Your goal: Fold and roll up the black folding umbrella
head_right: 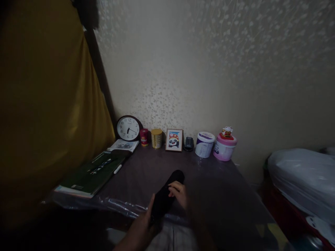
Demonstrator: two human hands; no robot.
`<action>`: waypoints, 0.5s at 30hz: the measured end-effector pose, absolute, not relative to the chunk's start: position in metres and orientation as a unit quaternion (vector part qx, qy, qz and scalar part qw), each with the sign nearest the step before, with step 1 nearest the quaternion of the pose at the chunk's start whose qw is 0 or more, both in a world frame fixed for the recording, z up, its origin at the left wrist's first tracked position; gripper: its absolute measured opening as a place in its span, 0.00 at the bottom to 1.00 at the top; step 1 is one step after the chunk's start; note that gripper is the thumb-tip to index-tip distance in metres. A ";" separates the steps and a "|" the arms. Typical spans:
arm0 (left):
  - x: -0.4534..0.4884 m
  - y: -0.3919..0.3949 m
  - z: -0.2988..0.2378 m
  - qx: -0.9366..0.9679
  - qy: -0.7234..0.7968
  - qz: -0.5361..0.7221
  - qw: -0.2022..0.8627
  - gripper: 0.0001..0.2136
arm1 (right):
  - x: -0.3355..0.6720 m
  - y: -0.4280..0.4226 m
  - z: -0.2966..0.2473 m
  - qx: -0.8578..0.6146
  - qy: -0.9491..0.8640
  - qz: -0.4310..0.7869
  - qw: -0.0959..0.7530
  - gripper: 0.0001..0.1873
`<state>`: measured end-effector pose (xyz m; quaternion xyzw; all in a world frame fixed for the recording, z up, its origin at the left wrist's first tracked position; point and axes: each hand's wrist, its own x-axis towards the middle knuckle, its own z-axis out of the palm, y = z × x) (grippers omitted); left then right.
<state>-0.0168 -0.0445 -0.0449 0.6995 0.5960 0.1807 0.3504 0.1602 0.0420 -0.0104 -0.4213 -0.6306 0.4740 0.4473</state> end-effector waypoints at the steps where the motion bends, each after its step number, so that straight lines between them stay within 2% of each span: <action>1: -0.016 -0.045 -0.045 0.714 0.608 0.149 0.312 0.41 | 0.163 0.042 -0.010 -0.416 -0.640 0.464 0.449 0.12; 8: -0.006 -0.049 -0.037 0.734 0.662 0.004 0.150 0.36 | 0.164 0.040 -0.009 -0.408 -0.696 0.399 0.435 0.11; 15: -0.001 -0.053 -0.033 0.745 0.660 -0.028 0.088 0.37 | 0.158 0.054 -0.019 -0.429 -0.675 0.453 0.393 0.13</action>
